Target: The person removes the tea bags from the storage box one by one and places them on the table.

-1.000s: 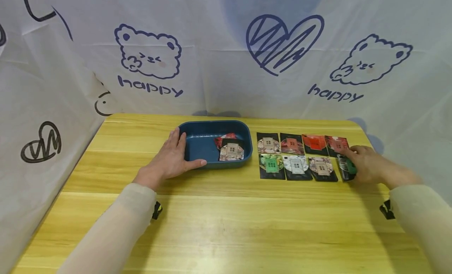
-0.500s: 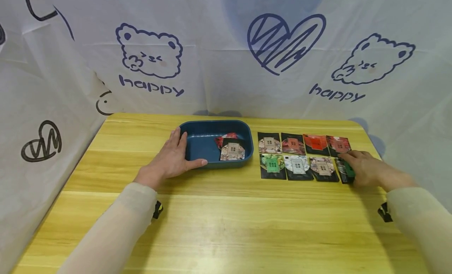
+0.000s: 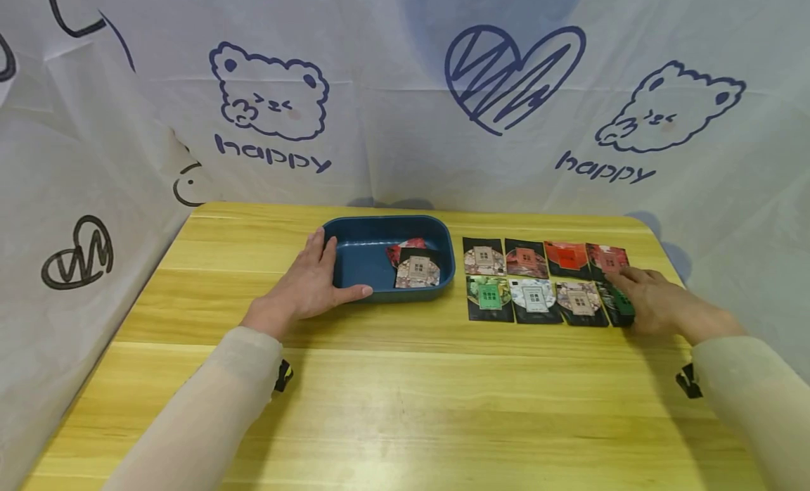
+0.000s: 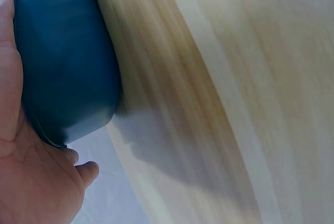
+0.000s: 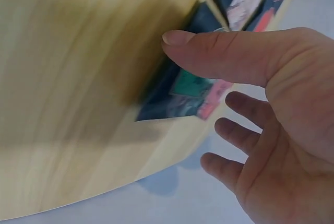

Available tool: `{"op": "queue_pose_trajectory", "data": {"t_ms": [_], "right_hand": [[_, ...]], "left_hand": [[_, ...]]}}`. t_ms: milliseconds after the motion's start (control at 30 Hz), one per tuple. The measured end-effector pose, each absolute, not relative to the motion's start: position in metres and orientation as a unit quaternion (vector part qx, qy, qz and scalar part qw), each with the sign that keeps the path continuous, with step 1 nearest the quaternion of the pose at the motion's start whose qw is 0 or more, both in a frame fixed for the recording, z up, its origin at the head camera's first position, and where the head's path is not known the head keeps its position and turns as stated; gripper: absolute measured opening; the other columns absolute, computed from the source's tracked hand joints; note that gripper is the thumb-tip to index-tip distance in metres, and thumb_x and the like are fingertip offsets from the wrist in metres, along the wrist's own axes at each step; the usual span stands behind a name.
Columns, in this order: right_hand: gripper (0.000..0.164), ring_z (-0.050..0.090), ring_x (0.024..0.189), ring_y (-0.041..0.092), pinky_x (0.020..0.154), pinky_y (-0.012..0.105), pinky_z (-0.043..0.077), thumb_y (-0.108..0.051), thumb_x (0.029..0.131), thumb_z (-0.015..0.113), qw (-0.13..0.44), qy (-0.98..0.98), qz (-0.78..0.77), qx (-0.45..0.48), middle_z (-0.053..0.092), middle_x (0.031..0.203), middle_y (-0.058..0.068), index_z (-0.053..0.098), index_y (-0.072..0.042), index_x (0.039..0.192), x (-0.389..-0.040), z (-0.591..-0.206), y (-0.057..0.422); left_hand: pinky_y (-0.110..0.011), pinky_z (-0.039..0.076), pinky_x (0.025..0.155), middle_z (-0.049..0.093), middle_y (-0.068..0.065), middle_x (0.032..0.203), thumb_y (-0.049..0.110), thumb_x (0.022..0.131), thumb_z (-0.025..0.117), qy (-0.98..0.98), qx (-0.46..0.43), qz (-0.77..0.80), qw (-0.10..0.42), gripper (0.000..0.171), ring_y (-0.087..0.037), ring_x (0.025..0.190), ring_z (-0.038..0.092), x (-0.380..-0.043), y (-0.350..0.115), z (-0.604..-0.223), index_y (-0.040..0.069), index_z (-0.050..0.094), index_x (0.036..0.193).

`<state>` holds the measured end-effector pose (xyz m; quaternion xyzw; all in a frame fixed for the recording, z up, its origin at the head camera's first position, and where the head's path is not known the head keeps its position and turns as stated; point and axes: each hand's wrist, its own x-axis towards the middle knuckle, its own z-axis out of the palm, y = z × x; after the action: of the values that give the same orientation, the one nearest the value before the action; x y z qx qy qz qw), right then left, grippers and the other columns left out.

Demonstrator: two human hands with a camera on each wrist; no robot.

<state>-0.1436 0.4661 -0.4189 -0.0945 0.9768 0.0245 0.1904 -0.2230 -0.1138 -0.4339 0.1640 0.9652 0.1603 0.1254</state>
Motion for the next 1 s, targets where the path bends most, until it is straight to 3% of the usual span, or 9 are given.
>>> {"op": "queue_pose_trajectory", "data": {"t_ms": [200, 400, 767, 1000], "right_hand": [[0.102, 0.032, 0.137, 0.071, 0.103, 0.078, 0.041, -0.011, 0.077, 0.089, 0.164, 0.98, 0.026, -0.11, 0.027, 0.161, 0.041, 0.032, 0.007, 0.16, -0.151, -0.404, 0.438], [0.084, 0.042, 0.139, 0.062, 0.113, 0.073, 0.037, -0.019, 0.089, 0.083, 0.087, 0.984, 0.035, -0.15, 0.041, 0.156, 0.039, 0.039, 0.011, 0.155, -0.161, -0.39, 0.391], [0.071, 0.043, 0.148, 0.048, 0.115, 0.061, 0.044, -0.023, 0.1, 0.074, 0.028, 0.978, -0.024, -0.203, 0.041, 0.163, 0.027, 0.043, 0.006, 0.157, -0.185, -0.377, 0.287], [0.07, 0.036, 0.154, 0.041, 0.122, 0.057, 0.038, -0.028, 0.104, 0.068, 0.065, 0.971, -0.061, -0.222, 0.035, 0.168, 0.021, 0.039, -0.001, 0.162, -0.21, -0.374, 0.22]], "left_hand": [[-0.058, 0.013, 0.131, -0.013, -0.021, 0.176, 0.089, 0.085, 0.056, 0.965, 0.162, 0.161, 0.127, 0.133, -0.041, 0.164, -0.005, -0.222, -0.115, -0.433, 0.0, 0.003, 0.169], [-0.056, 0.013, 0.132, -0.013, -0.021, 0.176, 0.088, 0.085, 0.057, 0.966, 0.16, 0.161, 0.127, 0.132, -0.039, 0.164, -0.005, -0.222, -0.115, -0.436, 0.001, 0.003, 0.169], [-0.055, 0.013, 0.132, -0.015, -0.019, 0.176, 0.092, 0.083, 0.054, 0.965, 0.161, 0.164, 0.128, 0.135, -0.038, 0.164, -0.006, -0.223, -0.115, -0.435, 0.002, 0.002, 0.169], [-0.055, 0.012, 0.132, -0.015, -0.019, 0.176, 0.091, 0.084, 0.055, 0.966, 0.162, 0.16, 0.123, 0.134, -0.039, 0.164, -0.006, -0.223, -0.114, -0.434, 0.001, 0.003, 0.169]]}}
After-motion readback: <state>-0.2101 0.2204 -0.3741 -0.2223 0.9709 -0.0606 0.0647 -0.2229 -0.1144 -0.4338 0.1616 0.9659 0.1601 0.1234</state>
